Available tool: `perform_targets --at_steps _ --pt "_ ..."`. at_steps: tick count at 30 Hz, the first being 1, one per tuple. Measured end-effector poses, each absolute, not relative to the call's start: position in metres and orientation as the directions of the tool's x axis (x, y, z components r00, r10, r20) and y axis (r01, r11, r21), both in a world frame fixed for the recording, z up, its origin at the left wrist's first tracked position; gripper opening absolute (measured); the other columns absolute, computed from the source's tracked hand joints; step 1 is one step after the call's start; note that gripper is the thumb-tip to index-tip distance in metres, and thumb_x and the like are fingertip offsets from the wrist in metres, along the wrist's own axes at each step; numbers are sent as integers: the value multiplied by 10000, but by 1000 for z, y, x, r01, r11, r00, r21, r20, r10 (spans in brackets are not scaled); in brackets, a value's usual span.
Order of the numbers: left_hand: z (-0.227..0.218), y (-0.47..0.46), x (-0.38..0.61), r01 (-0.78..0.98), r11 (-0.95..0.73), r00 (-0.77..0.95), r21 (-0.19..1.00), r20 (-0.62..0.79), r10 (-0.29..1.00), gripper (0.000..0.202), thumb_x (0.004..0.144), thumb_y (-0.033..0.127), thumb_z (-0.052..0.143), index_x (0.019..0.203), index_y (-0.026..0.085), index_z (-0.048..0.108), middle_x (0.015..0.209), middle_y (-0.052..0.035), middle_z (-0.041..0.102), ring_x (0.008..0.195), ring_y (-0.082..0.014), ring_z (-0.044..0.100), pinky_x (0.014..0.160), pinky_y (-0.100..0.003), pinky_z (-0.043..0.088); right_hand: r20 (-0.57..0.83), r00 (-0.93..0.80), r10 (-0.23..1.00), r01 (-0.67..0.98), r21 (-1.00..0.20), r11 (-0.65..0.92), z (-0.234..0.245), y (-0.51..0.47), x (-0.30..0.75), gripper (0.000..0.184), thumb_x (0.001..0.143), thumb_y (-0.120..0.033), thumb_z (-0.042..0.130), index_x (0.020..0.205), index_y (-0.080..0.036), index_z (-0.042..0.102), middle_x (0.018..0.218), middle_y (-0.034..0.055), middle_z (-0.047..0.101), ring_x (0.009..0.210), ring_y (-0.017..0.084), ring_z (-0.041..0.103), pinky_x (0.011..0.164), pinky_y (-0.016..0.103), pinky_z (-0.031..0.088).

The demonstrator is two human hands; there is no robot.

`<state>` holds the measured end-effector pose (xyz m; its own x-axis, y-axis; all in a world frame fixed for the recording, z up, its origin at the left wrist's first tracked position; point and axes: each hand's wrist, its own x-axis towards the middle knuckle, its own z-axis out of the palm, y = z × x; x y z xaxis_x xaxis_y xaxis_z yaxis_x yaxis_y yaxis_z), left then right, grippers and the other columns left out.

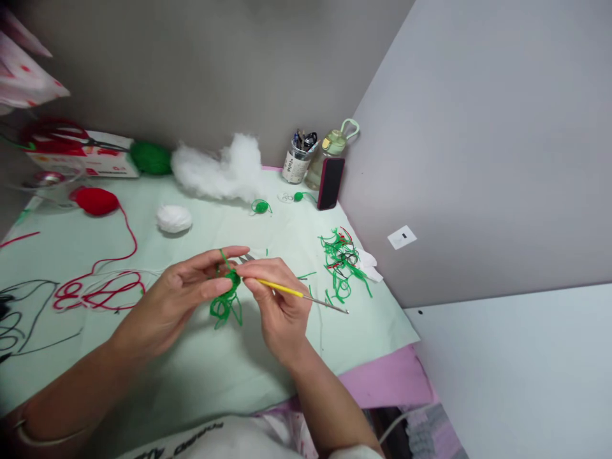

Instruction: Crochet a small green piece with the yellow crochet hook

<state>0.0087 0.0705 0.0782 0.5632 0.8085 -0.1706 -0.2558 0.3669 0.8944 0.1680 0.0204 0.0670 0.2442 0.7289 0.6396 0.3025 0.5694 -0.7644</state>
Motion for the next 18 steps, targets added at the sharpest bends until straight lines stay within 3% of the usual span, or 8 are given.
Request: perform_targets --at_steps 4,7,8,10,14,16,18 --pt "77 68 10 -339 347 464 874 -165 870 433 825 314 914 1247 330 821 904 18 713 906 -153 640 872 -264 515 739 158 655 568 -611 552 58 19 162 259 1011 -153 654 1165 -310 792 1027 57 809 904 202 762 728 356 648" --pt "77 67 13 -410 513 548 754 -245 800 388 844 313 889 1226 288 827 954 -4 763 943 -158 683 900 -258 527 876 65 477 773 -347 532 51 21 159 398 976 -98 677 1259 -361 770 1080 51 804 958 211 755 759 356 645" --pt "78 69 14 -420 567 584 709 -267 767 347 847 304 877 1189 264 839 981 -19 776 948 -164 693 897 -260 535 874 34 485 761 -337 554 51 21 160 404 972 -89 675 1263 -353 770 1080 51 805 948 207 755 754 350 643" --pt "80 72 14 -438 619 616 652 -284 735 266 844 272 853 1105 220 859 1000 -46 793 932 -177 708 881 -274 555 846 119 519 645 -463 608 56 21 161 356 986 -91 646 1218 -322 786 1025 52 809 876 199 749 729 354 634" --pt "84 78 9 -434 572 594 696 -256 763 251 845 242 837 1093 205 857 899 -41 807 863 -183 724 869 -299 563 582 387 715 232 -812 536 68 20 166 169 1028 -238 639 1033 -266 806 865 37 781 686 173 690 615 338 590" --pt "85 77 8 -398 532 598 747 -229 768 278 843 253 848 1119 220 848 925 -37 822 905 -195 739 906 -313 551 476 385 791 74 -870 488 68 21 166 154 1020 -306 666 979 -245 802 846 34 767 645 153 662 591 317 575" --pt "85 75 8 -364 485 591 795 -205 780 298 838 264 862 1134 239 836 966 -32 833 950 -205 745 934 -323 540 446 351 823 17 -882 471 66 23 165 148 1005 -332 695 972 -245 810 871 37 778 681 150 673 608 302 580"
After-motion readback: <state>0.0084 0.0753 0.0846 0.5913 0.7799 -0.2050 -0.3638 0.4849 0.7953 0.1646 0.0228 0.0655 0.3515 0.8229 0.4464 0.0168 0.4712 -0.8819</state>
